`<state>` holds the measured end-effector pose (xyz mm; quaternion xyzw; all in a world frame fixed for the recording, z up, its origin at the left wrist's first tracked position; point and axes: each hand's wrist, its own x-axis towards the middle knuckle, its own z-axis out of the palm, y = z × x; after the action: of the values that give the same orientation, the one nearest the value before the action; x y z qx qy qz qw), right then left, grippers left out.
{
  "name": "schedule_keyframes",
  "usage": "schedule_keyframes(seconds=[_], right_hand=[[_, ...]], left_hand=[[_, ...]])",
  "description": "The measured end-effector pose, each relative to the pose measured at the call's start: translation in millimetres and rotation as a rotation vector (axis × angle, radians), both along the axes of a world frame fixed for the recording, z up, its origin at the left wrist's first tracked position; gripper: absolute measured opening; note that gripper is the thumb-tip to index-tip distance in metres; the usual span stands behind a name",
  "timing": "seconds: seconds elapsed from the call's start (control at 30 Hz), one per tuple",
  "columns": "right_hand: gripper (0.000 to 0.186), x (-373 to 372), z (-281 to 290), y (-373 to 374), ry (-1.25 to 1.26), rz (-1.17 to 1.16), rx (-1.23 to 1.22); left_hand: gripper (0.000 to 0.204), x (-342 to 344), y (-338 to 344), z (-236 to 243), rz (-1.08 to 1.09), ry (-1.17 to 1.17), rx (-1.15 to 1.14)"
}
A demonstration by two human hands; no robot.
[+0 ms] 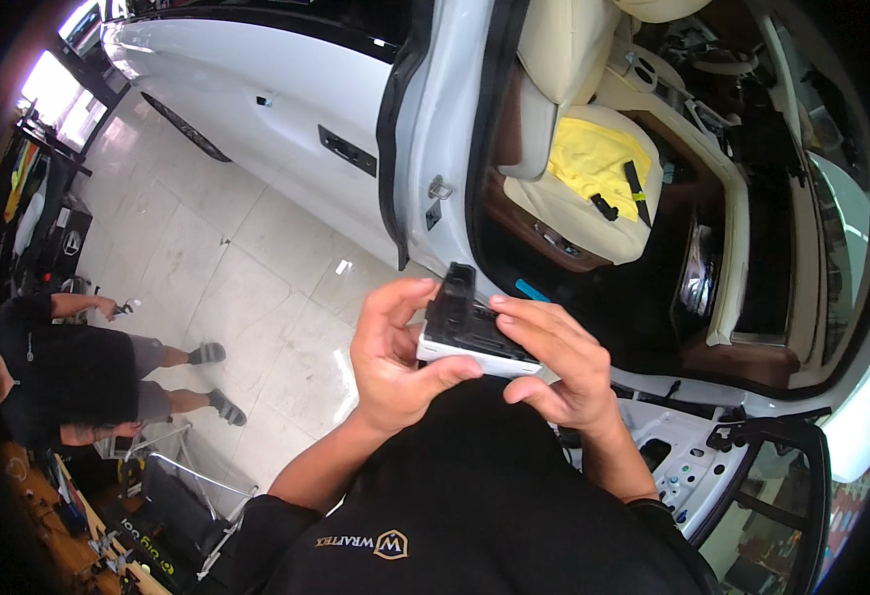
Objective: The person handles a white car door handle and a black plastic clip, repeatedly assembling and disassembling them by hand. The person tests the fit of the handle against the car door opening and continues to manipulate the components without completing the installation.
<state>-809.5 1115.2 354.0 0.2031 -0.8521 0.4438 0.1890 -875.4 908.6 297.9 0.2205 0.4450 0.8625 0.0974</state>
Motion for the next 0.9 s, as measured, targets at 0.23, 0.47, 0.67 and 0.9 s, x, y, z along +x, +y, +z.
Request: schedule_keyframes(seconds=[0.23, 0.47, 0.67, 0.9], right_hand=[[0.074, -0.4, -1.2, 2.1, -0.052, 0.038, 0.018], [0.068, 0.9, -8.1, 0.7, 0.007, -0.016, -0.009], [0.068, 4.3, -10.6, 4.5, 0.021, -0.039, 0.017], [0.071, 10.3, -8.9, 9.4, 0.049, -0.054, -0.004]], left_hand=[[0.069, 4.1, 4.3, -0.4, 0.002, -0.204, -0.076], [0.054, 4.8, 8.9, 5.6, 0.012, -0.167, -0.002], [0.066, 2.9, 10.5, -1.2, -0.010, -0.174, -0.027], [0.072, 0.9, -3.0, -5.5, -0.135, 0.220, -0.106]])
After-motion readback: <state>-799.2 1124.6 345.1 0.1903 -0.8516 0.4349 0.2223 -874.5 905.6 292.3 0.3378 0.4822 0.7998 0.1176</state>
